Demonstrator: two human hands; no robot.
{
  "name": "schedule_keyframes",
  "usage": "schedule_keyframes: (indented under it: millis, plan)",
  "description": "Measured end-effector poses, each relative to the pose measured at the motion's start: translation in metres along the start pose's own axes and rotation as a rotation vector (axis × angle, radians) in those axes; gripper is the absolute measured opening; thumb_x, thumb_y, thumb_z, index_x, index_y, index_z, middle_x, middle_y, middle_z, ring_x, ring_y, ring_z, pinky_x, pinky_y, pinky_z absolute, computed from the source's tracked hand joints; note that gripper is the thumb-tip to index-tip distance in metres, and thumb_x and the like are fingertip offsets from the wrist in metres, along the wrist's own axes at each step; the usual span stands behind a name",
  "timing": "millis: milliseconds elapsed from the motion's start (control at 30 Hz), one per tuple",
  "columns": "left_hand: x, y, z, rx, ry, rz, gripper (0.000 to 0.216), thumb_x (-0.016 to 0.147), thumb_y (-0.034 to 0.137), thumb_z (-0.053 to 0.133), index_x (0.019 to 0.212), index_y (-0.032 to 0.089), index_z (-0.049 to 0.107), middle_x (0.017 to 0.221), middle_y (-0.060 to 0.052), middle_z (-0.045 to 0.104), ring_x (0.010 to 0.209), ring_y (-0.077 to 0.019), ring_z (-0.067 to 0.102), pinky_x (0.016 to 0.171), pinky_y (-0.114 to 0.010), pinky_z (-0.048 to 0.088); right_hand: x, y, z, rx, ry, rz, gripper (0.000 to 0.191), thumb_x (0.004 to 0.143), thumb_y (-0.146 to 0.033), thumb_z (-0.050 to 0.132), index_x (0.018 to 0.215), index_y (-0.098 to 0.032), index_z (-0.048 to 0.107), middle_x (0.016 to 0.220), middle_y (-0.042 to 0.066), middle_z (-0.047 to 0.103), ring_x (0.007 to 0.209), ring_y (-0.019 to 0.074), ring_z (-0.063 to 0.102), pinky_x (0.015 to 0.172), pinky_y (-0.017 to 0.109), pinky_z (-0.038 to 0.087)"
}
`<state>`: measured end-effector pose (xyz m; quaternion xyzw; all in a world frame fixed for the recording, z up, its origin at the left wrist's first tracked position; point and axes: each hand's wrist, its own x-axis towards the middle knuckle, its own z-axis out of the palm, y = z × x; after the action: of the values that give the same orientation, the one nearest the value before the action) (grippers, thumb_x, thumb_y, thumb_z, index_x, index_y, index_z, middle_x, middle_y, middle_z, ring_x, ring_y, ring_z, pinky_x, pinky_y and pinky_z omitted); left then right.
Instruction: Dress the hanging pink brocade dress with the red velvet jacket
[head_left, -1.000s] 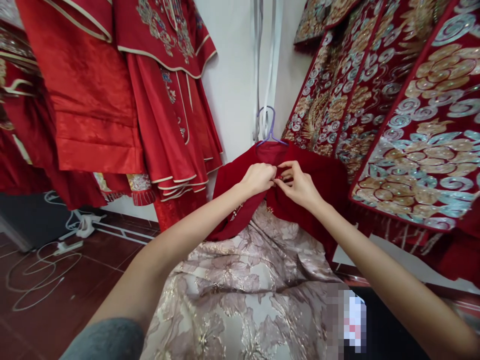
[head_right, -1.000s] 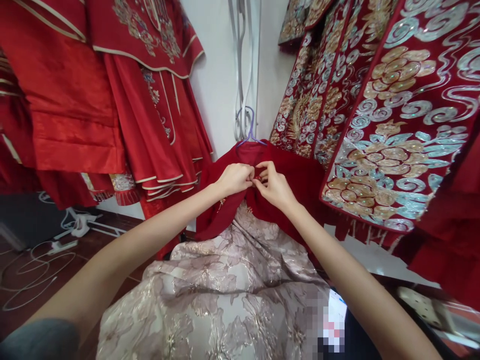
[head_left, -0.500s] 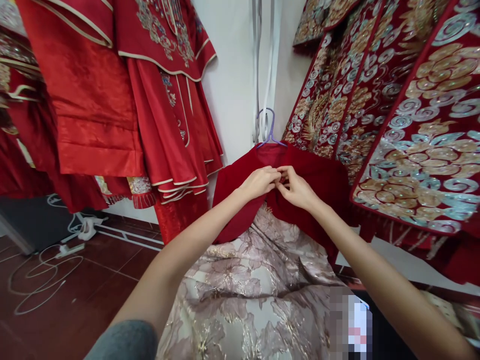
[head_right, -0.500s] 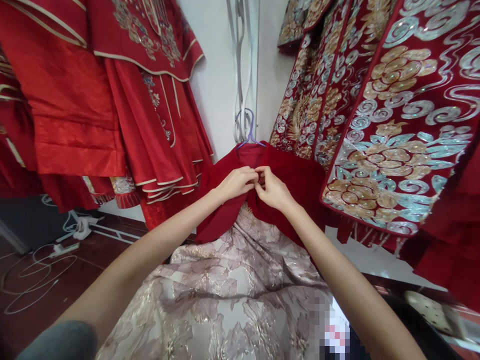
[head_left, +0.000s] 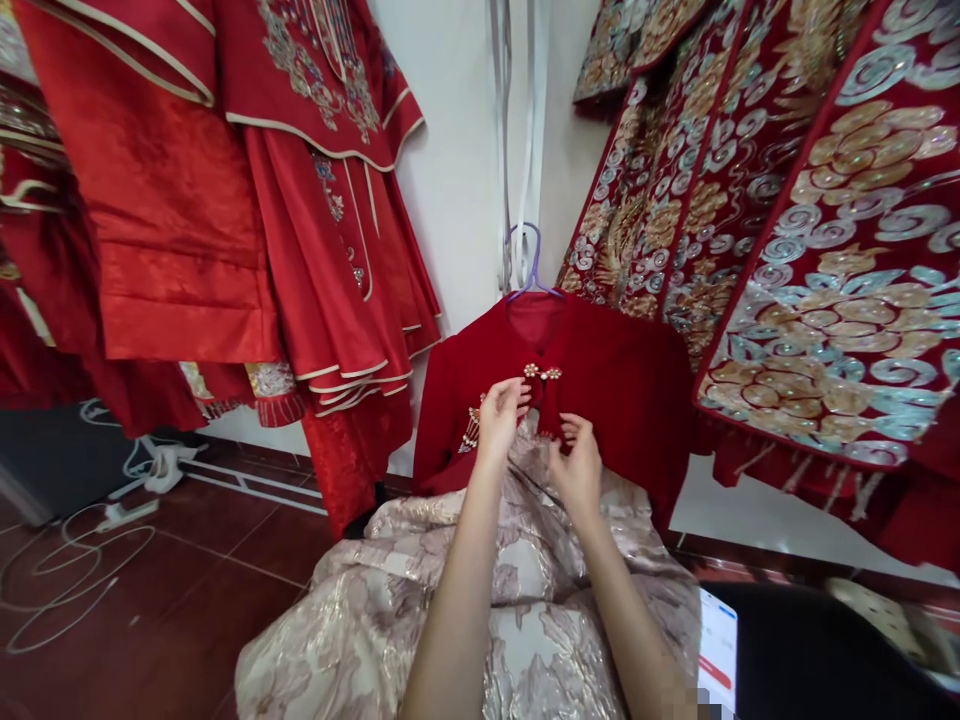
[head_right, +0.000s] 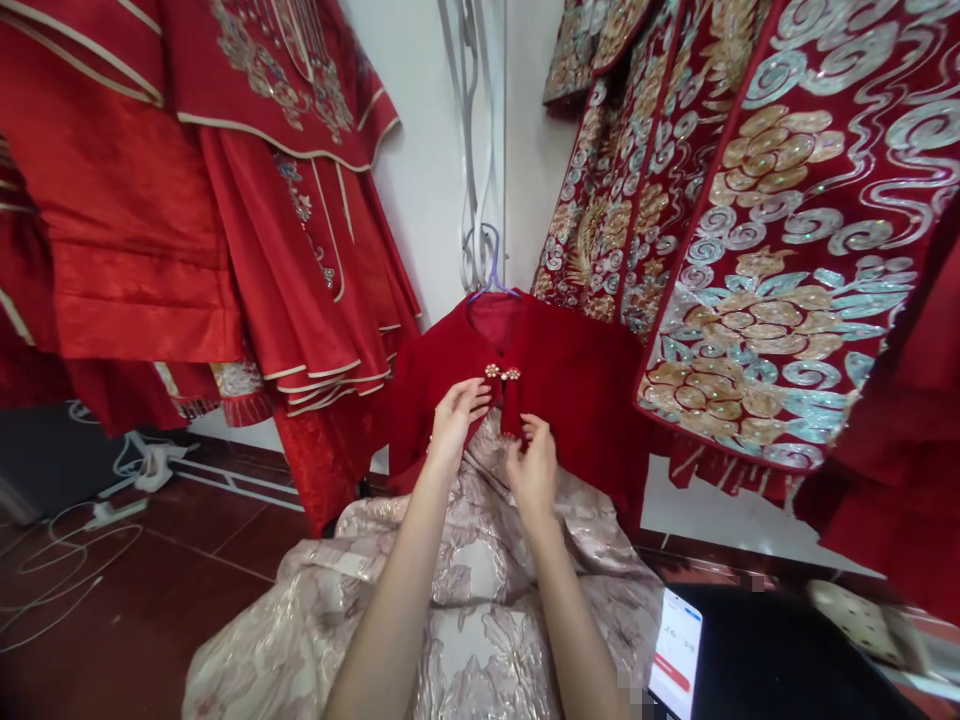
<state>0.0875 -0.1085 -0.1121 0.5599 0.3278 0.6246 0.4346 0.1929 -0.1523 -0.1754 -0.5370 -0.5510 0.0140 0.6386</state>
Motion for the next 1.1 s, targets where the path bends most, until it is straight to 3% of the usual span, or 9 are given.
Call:
schedule_keyframes:
  millis: [100, 200, 333, 533, 700, 800, 900, 1000, 1100]
  plan:
    - [-0.018, -0.005, -0.003, 0.150, 0.034, 0.022, 0.028, 0.094, 0.034, 0.039, 0.103, 0.019, 0.061, 0.114, -0.008, 0.066, 0.092, -0.0136, 0.064, 0.082, -0.027, 0.049, 0.003, 0.005, -0.024, 0.173, -0.059, 0.099, 0.026, 0.075, -0.026, 0.054, 0.101, -0.024, 0.052, 0.088, 0.006, 0.061, 0.082, 0.0217, 0.060, 0.080, 0.043, 0.053]
    - [-0.034, -0.007, 0.000, 0.330, -0.027, 0.047, 0.028, 0.093, 0.030, 0.038, 0.092, 0.020, 0.064, 0.090, -0.004, 0.070, 0.081, -0.0151, 0.064, 0.078, -0.028, 0.049, 0.011, -0.005, -0.051, 0.426, -0.193, 0.213, 0.027, 0.075, -0.028, 0.056, 0.102, -0.023, 0.054, 0.090, 0.005, 0.064, 0.081, 0.0190, 0.063, 0.077, 0.036, 0.054]
    - [-0.054, -0.003, 0.009, 0.611, -0.109, 0.033, 0.009, 0.075, 0.019, 0.059, 0.080, 0.023, 0.065, 0.063, -0.002, 0.064, 0.070, -0.0212, 0.063, 0.070, -0.031, 0.047, 0.012, -0.028, -0.069, 0.505, -0.283, 0.243, 0.025, 0.079, -0.030, 0.057, 0.103, -0.025, 0.056, 0.096, 0.005, 0.065, 0.089, 0.0185, 0.064, 0.082, 0.034, 0.053]
    - [-0.065, -0.015, 0.022, 0.052, -0.297, -0.002, 0.013, 0.079, 0.015, 0.049, 0.085, 0.018, 0.060, 0.085, -0.003, 0.067, 0.083, -0.0159, 0.061, 0.080, -0.028, 0.048, 0.011, -0.039, -0.085, 0.392, -0.424, 0.100, 0.028, 0.082, -0.034, 0.060, 0.109, -0.025, 0.057, 0.114, 0.007, 0.061, 0.108, 0.0193, 0.058, 0.098, 0.038, 0.047]
    - [-0.087, -0.025, 0.044, -0.081, -0.479, -0.257, 0.021, 0.071, 0.016, 0.061, 0.092, 0.016, 0.057, 0.081, -0.002, 0.064, 0.073, -0.0140, 0.060, 0.073, -0.028, 0.050, 0.016, -0.033, -0.114, 0.320, -0.304, 0.109, 0.027, 0.084, -0.039, 0.059, 0.107, -0.024, 0.059, 0.113, 0.008, 0.063, 0.108, 0.0203, 0.059, 0.097, 0.040, 0.048]
    - [-0.102, -0.022, 0.062, -0.116, -0.618, -0.146, 0.045, 0.066, 0.019, 0.071, 0.108, 0.015, 0.055, 0.097, -0.007, 0.065, 0.084, -0.0167, 0.062, 0.080, -0.032, 0.050, 0.016, -0.037, -0.129, 0.294, -0.215, 0.118, 0.027, 0.083, -0.039, 0.060, 0.104, -0.022, 0.060, 0.110, 0.008, 0.064, 0.102, 0.0199, 0.062, 0.087, 0.036, 0.054]
    - [-0.107, -0.017, 0.071, -0.079, -0.631, 0.028, 0.046, 0.069, 0.025, 0.073, 0.111, 0.014, 0.059, 0.107, -0.009, 0.066, 0.103, -0.0207, 0.059, 0.093, -0.034, 0.046, 0.013, -0.047, -0.140, 0.290, -0.181, 0.099, 0.025, 0.084, -0.037, 0.060, 0.103, -0.020, 0.062, 0.103, 0.008, 0.067, 0.094, 0.0172, 0.065, 0.080, 0.029, 0.055]
    - [-0.105, -0.019, 0.068, 0.044, -0.647, 0.048, 0.040, 0.073, 0.027, 0.068, 0.110, 0.014, 0.062, 0.104, -0.008, 0.069, 0.103, -0.0202, 0.059, 0.093, -0.032, 0.046, 0.010, -0.055, -0.149, 0.291, -0.090, 0.070, 0.021, 0.084, -0.034, 0.062, 0.098, -0.019, 0.064, 0.095, 0.007, 0.068, 0.088, 0.0153, 0.066, 0.076, 0.025, 0.055]
    - [-0.107, -0.030, 0.064, 0.227, -0.801, -0.008, 0.033, 0.075, 0.027, 0.065, 0.106, 0.015, 0.065, 0.103, -0.005, 0.070, 0.095, -0.0167, 0.062, 0.086, -0.026, 0.048, 0.008, -0.058, -0.154, 0.294, 0.021, 0.070, 0.018, 0.083, -0.033, 0.064, 0.095, -0.020, 0.065, 0.089, 0.006, 0.069, 0.084, 0.0146, 0.067, 0.074, 0.023, 0.055]
